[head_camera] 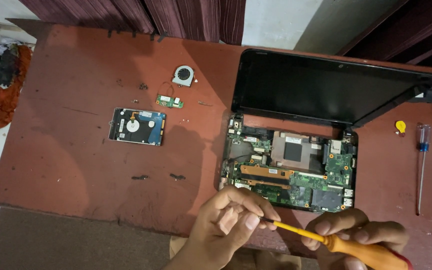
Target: The person uses a screwdriver to remove screws from the motherboard of a disassembled laptop. They then remove the motherboard from the laptop chassis and place it on the table.
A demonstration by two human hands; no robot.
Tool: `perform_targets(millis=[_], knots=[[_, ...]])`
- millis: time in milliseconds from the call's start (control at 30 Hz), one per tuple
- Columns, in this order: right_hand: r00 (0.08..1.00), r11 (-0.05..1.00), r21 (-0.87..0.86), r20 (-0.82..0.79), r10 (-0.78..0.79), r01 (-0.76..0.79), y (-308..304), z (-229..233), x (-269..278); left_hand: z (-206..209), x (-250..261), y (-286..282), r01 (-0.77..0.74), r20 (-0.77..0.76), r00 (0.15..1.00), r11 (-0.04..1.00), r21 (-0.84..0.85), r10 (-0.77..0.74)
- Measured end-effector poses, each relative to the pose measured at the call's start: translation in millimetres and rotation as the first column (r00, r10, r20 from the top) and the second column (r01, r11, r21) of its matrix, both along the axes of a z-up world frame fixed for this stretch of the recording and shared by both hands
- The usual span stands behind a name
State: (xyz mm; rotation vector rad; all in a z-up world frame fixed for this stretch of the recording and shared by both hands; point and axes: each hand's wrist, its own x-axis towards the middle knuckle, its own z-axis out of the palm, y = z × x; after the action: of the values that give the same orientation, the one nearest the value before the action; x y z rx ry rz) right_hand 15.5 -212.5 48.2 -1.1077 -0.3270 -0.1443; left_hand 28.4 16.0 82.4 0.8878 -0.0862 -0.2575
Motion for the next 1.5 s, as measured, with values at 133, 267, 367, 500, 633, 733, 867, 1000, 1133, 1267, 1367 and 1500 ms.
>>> perform_targets(millis=[133, 267, 367, 500, 633, 733, 867, 1000, 1133, 1267, 1367, 1500], knots=[[0.996, 0.996, -0.026, 0.024, -0.08, 0.081, 4.5, 2.0, -3.2, 2.2, -0.5, -0.3, -0.037, -0.003, 0.999, 0.999, 0.032, 0.037], [0.997, 0.997, -0.042, 0.024, 0.074, -0.072, -11.9, 3.5, -1.7, -2.0, -1.2, 2.6, -0.091, 0.192, 0.98, 0.973, 0.213, 0.05], [1.0, 0.997, -0.076, 0.028, -0.015, 0.017, -11.2, -0.9, -4.9, 3.7, 0.8, 2.7, -0.12, 0.253, 0.967, 0.942, 0.314, 0.039], [0.998, 0.998, -0.058, 0.05, 0.032, -0.029, -8.7, -0.3, -1.2, 13.4, 2.4, 5.8, -0.16, 0.336, 0.942, 0.863, 0.48, -0.013], [0.965, 0.912, -0.316, 0.083, -0.247, 0.261, 16.1, -1.1, -0.6, 8.2, 3.3, 4.2, -0.204, 0.408, 0.913, 0.836, 0.51, -0.026], [0.995, 0.969, -0.239, 0.09, -0.05, 0.07, -14.3, -27.5, 13.1, 4.0, 4.6, 3.1, -0.245, 0.444, 0.896, 0.819, 0.519, -0.014], [0.993, 0.979, 0.173, -0.023, 0.117, -0.111, -6.9, -43.2, 10.9, 4.9, 4.3, 7.8, -0.221, 0.408, 0.912, 0.785, 0.579, -0.044], [0.976, 0.965, 0.243, -0.215, -0.043, 0.096, 16.2, -35.8, 12.2, -18.2, 3.5, 12.1, -0.149, 0.353, 0.93, 0.771, 0.62, -0.104], [0.991, 0.956, 0.29, -0.137, -0.002, 0.042, 14.5, -22.8, 28.8, -62.8, -10.4, 13.1, -0.449, 0.512, 0.857, 0.396, 0.801, -0.064], [0.988, 0.97, 0.245, -0.147, 0.045, -0.007, 2.2, -23.2, 41.1, -85.9, -25.5, 2.5, -0.581, 0.591, 0.79, 0.109, 0.806, -0.162], [0.965, 0.983, 0.161, -0.257, -0.048, 0.091, 0.2, -18.8, 48.4, -54.7, -14.5, 8.1, -0.719, 0.676, 0.642, 0.02, 0.694, -0.361], [0.981, 0.956, 0.289, -0.16, 0.107, -0.057, -5.7, -32.0, 69.4, -78.6, -21.0, 1.5, -0.661, 0.639, 0.714, 0.026, 0.75, -0.287]])
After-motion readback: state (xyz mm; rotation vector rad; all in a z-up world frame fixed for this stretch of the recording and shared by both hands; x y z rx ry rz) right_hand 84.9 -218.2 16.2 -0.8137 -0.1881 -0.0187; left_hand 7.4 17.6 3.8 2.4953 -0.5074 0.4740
